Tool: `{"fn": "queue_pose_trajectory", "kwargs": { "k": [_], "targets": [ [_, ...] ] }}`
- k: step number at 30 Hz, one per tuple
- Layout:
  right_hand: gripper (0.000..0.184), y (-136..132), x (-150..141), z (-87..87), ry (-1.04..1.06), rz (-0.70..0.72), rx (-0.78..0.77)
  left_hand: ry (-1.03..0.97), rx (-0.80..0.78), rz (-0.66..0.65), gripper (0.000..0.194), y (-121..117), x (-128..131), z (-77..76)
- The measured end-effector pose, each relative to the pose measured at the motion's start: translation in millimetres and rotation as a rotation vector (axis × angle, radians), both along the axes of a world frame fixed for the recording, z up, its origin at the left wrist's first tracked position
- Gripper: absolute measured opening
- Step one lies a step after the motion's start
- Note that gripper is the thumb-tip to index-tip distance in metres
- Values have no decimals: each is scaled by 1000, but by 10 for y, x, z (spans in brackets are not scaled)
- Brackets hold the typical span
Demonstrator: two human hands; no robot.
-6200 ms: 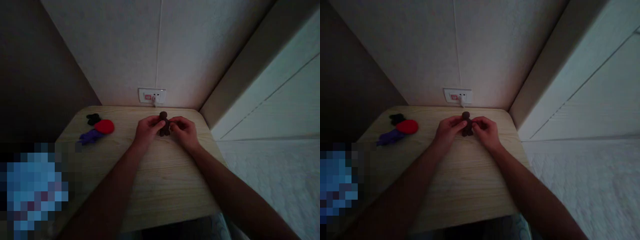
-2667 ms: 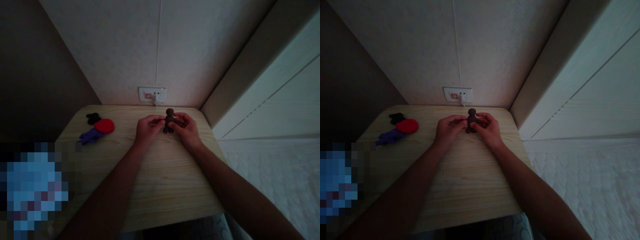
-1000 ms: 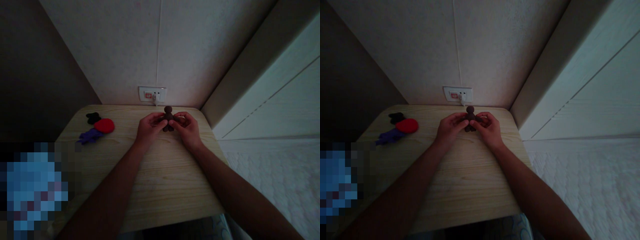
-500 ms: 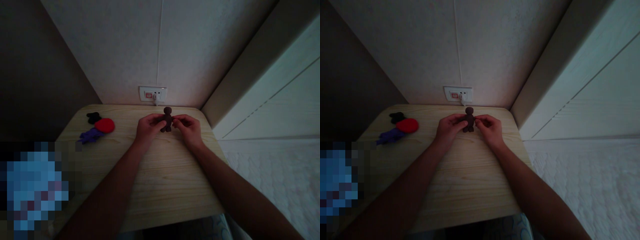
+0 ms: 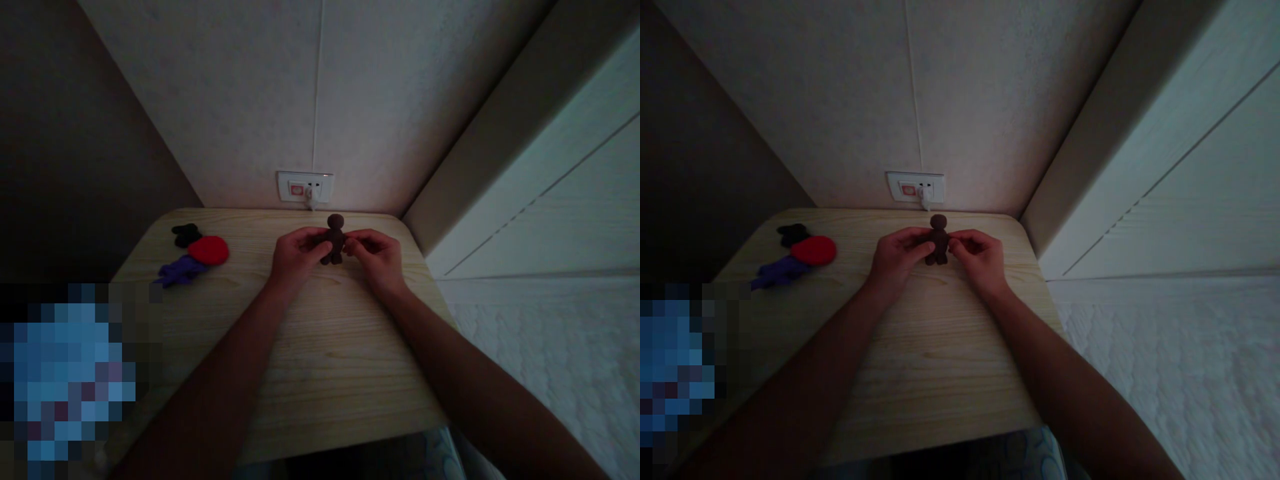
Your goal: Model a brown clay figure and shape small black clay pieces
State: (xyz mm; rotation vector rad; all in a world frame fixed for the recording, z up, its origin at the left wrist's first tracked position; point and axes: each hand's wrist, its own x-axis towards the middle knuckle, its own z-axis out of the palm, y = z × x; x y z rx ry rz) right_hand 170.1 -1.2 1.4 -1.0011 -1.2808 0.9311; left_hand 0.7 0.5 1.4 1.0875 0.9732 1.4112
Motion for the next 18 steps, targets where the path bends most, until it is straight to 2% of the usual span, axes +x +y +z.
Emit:
{"fn": "queue_pose_trajectory", "kwargs": {
  "k": [18],
  "targets": [
    [10,9,-6,-27,28,-8,-62,32,1,-24,32,-22,-11,-7]
  ]
}}
